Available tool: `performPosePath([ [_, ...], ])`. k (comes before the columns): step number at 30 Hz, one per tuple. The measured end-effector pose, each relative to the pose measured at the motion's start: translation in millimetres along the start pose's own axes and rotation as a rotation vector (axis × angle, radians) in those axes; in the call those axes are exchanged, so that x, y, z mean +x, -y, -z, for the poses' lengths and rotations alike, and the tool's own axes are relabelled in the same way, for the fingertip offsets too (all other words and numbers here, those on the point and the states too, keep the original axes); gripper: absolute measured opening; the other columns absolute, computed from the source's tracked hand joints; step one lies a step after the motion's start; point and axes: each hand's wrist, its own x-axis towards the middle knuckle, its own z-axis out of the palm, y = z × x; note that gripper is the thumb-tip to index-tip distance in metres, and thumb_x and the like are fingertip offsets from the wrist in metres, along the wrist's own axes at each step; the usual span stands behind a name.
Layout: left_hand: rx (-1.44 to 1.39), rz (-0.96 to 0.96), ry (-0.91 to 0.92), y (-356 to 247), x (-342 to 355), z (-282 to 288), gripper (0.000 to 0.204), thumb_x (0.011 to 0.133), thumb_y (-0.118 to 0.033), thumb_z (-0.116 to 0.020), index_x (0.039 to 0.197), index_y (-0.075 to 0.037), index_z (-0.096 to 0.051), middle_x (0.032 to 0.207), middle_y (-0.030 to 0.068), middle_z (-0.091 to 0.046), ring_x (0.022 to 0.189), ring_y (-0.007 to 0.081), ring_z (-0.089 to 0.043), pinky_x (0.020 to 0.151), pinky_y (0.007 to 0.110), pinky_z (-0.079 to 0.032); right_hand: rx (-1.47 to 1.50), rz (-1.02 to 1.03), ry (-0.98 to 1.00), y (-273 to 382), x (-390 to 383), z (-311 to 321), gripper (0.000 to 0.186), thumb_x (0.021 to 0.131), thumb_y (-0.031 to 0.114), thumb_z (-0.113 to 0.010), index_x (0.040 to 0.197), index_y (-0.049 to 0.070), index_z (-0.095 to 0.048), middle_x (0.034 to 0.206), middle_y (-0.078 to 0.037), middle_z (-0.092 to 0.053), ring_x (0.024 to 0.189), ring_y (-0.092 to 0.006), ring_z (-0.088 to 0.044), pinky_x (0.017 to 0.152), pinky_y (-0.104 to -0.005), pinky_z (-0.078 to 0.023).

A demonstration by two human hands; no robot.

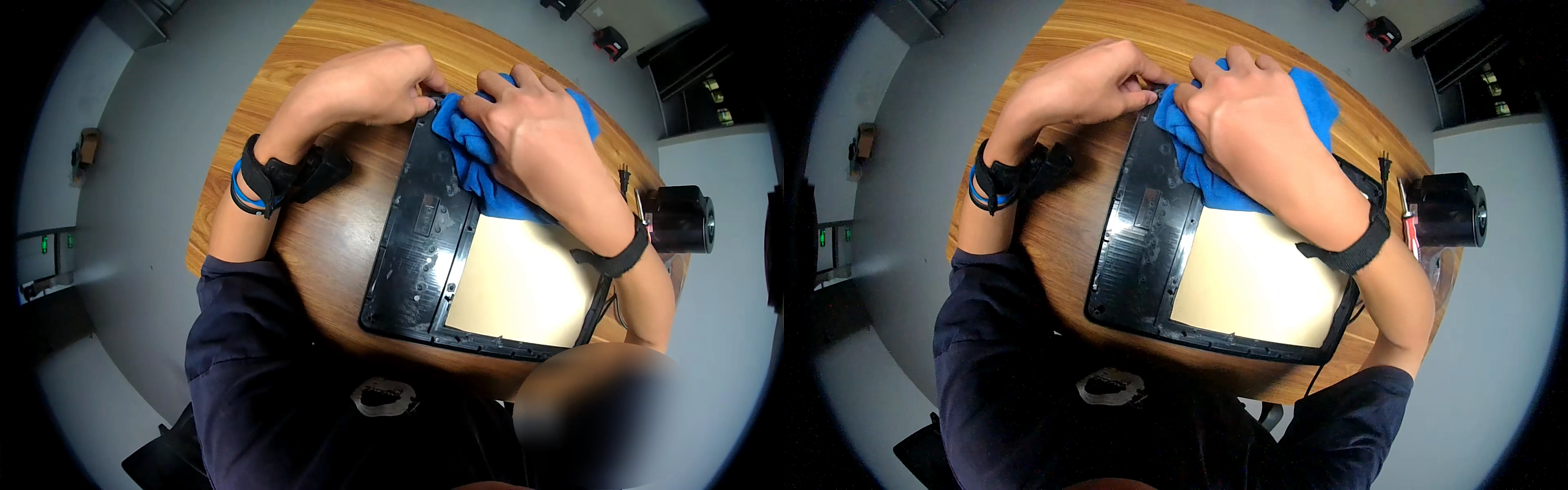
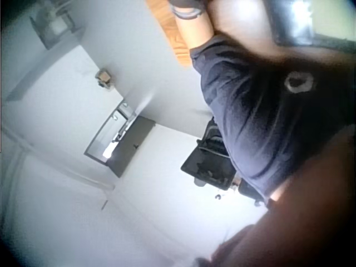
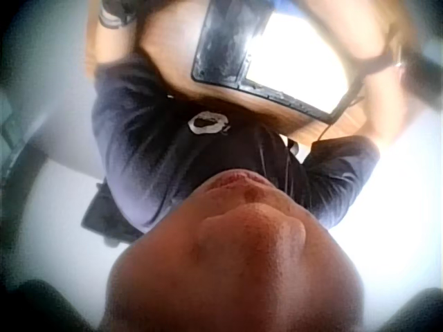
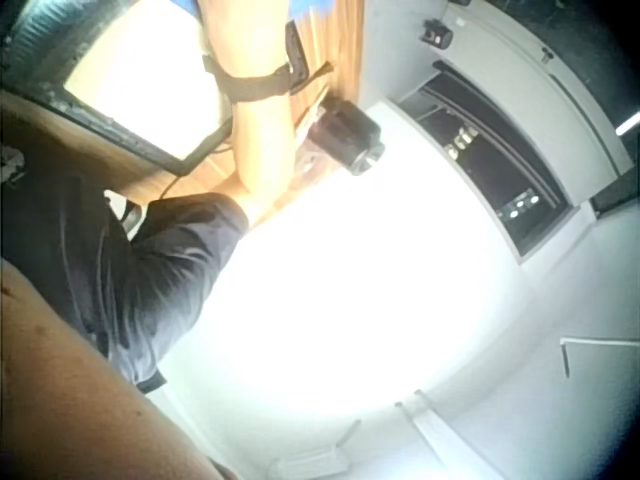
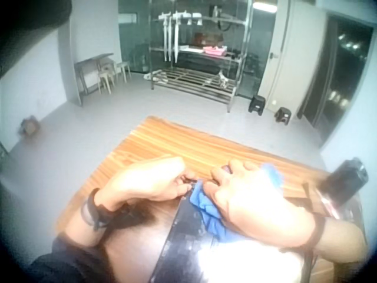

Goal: The person disassembles an induction cooktop, removes the copper coil and fan, cleans the underside of the glass top with a blue cloth, and reassembles the unit by reinstalling the coil, fan, and glass top.

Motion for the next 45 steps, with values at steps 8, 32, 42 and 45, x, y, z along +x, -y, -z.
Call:
performPosePath([
  [8,-0.018,-0.048,0.037,-0.8,-0.4,6.6,0.033,0.099,-0.013,-0.083,0.128,0.002,-0.081,0.099,0.0195,-0.082,0.089,0.0281,-0.081,0.084,0.038,-0.064,0.072,-0.109,0.027,-11.7,3.9,6.7,0.038,0.078,0.015,-0.088,0.116,0.01,-0.083,0.113,-0.011,-0.076,0.108,-0.0358,-0.074,0.092,-0.0456,-0.064],
  [32,-0.133,-0.065,-0.023,14.4,-5.8,-7.6,0.065,0.098,-0.007,-0.083,0.156,-0.007,-0.055,0.1,0.0103,-0.073,0.088,0.0207,-0.075,0.08,0.035,-0.062,0.099,0.015,-0.017,-54.4,11.2,-31.9,0.049,0.083,0.018,-0.087,0.131,0.011,-0.079,0.118,-0.013,-0.077,0.107,-0.0373,-0.077,0.092,-0.0477,-0.065],
  [42,0.071,-0.072,-0.01,-8.4,-5.1,-7.5,0.047,0.099,-0.012,-0.084,0.144,-0.01,-0.074,0.093,0.0079,-0.07,0.082,0.0227,-0.066,0.077,0.04,-0.056,0.256,-0.047,-0.12,-41.6,-42.7,-0.4,0.049,0.087,0.026,-0.092,0.133,0.015,-0.079,0.129,-0.012,-0.074,0.113,-0.0371,-0.074,0.098,-0.0469,-0.063],
  [45,0.075,-0.051,0.0,-6.8,-0.4,-9.1,0.044,0.1,-0.013,-0.084,0.143,-0.009,-0.075,0.091,0.0094,-0.07,0.083,0.0226,-0.065,0.077,0.04,-0.055,0.262,-0.112,-0.018,-36.1,-58.1,-8.4,0.047,0.09,0.026,-0.09,0.134,0.014,-0.078,0.129,-0.013,-0.075,0.115,-0.0372,-0.074,0.098,-0.0469,-0.063],
])
